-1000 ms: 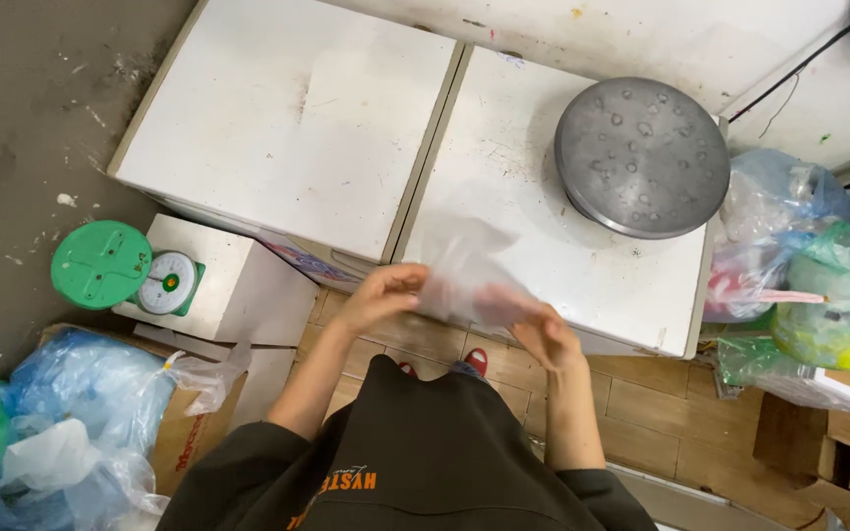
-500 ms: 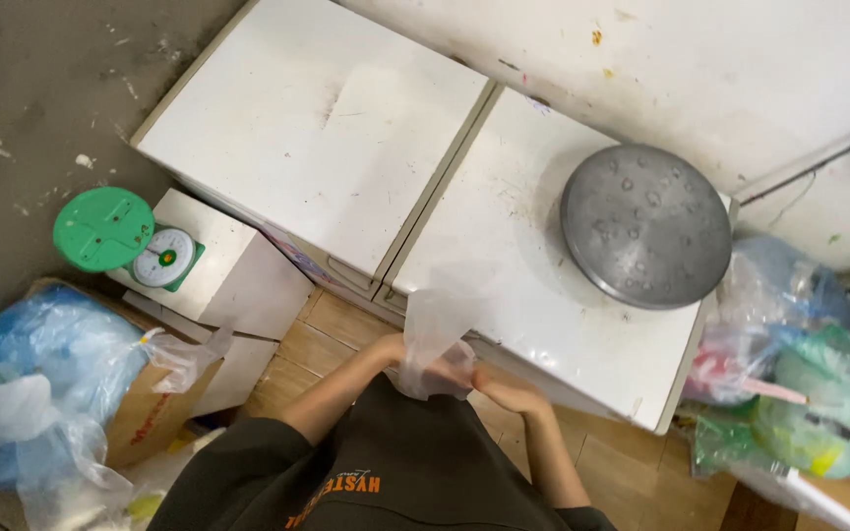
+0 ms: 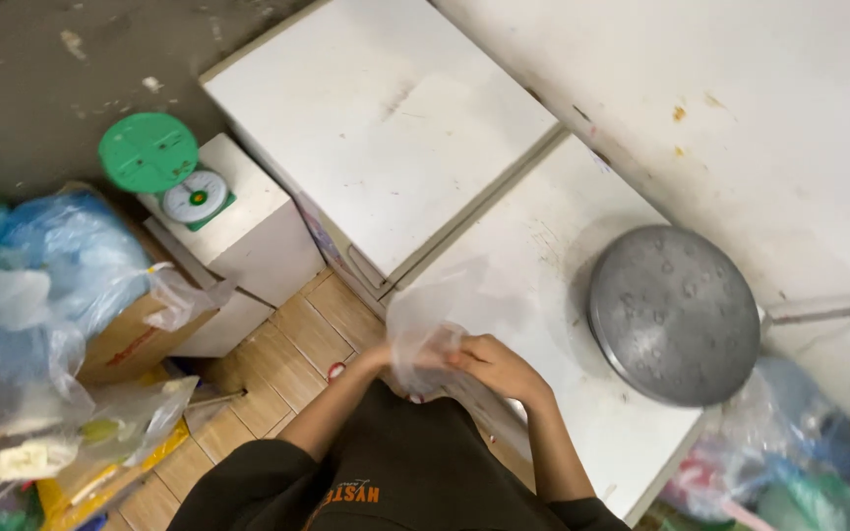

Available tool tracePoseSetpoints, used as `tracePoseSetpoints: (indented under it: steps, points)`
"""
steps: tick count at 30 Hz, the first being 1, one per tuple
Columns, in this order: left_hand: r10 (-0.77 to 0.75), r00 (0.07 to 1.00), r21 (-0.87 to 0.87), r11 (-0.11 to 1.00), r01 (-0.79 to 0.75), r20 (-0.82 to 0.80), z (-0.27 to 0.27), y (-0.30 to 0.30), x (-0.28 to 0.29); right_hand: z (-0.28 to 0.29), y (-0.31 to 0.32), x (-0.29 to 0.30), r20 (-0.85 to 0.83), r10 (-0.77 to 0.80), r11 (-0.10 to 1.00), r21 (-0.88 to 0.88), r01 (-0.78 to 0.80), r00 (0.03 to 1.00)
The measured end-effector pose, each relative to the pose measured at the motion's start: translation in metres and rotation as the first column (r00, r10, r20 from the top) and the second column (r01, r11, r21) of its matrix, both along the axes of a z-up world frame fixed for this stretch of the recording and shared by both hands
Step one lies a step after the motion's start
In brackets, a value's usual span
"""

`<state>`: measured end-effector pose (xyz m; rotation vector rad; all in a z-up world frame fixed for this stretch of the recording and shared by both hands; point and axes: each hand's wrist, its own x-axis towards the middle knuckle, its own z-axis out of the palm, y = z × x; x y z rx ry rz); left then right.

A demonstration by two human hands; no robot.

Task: The person picks up a plastic pastry bag from a shelf, opens it by hand, and places it into a walk-in cooler. They then use a spatula to scoop white frosting from a bowl into the pastry bag, adding red frosting from a smaller tube, and then flattening a small piece of dough by hand on the counter.

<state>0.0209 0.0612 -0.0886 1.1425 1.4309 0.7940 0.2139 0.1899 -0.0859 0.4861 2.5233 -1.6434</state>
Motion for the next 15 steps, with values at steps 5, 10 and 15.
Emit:
tracePoseSetpoints:
  steps: [5,10,15]
  points:
    - [0.42,0.902,0.077,0.907,-0.414,-0.099,0.064,-0.043,-0.041,0.063,0.018,-0.053,-0.31,-0.156,0.987,-0.076,0.14,0.938]
    - [0.653,0.744,0.404,0.724,-0.559,-0.141,0.06,-0.081,-0.092,0.0,0.025,-0.125,-0.161,-0.196,0.956,-0.25,0.152,0.967]
    - [0.596,0.745,0.477,0.582,-0.658,0.3,0.023,-0.111,-0.146,-0.135,-0.006,-0.202,-0.057,0.013,0.997,0.072,-0.009,0.998]
